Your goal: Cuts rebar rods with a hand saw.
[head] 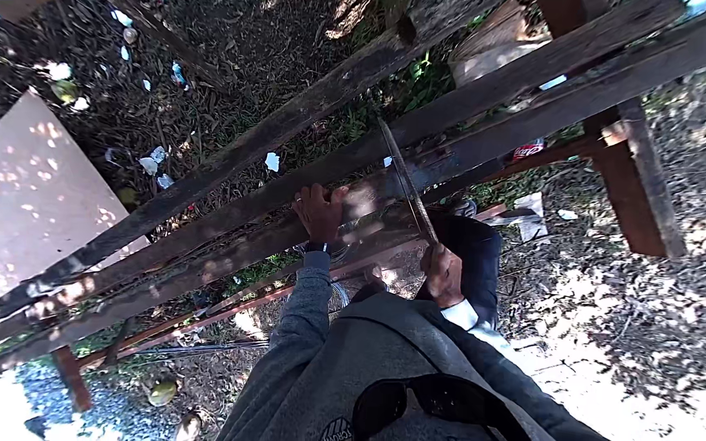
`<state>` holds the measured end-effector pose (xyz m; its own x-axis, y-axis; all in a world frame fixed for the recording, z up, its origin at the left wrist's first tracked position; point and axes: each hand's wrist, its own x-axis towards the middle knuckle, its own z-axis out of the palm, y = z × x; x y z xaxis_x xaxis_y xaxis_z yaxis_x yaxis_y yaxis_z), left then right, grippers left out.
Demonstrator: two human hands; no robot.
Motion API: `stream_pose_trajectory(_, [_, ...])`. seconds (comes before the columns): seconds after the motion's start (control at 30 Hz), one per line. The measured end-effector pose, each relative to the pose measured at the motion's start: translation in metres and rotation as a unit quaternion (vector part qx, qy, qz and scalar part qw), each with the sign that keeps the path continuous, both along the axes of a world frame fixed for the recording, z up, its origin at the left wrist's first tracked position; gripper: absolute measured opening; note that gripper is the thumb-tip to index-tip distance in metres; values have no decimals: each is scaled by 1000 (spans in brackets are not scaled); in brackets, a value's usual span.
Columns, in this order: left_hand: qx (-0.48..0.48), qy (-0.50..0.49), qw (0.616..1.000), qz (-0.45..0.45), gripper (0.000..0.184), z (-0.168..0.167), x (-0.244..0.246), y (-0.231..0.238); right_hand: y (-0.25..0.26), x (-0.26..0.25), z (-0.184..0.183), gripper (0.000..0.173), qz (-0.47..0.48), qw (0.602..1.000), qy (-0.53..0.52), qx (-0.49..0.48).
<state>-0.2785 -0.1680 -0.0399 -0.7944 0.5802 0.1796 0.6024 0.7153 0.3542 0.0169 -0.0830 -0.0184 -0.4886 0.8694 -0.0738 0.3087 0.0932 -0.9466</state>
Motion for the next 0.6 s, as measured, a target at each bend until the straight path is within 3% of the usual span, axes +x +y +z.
stream_pose_trajectory(0.1, [3,3,1000,-1,53,6,4,-5,-6,5,23,65,1,1000,6,2])
stream_pose_trajectory(0.17, [9,5,1000,11,55,4,-1,2,17,-33,24,75,3,998,-51,38])
stream_pose_trajectory(0.33, [-3,-2,1000,0,53,14,4,-8,62,-111,17,75,12,997,-74,3])
stream_pose_trajectory(0.5, [0,0,1000,7,54,7,2,-4,26,-43,0,73,1,1000,-16,9])
stream_pose_trajectory(0.6, [11,17,999,38,55,5,-4,13,-5,7,11,65,0,999,33,-17])
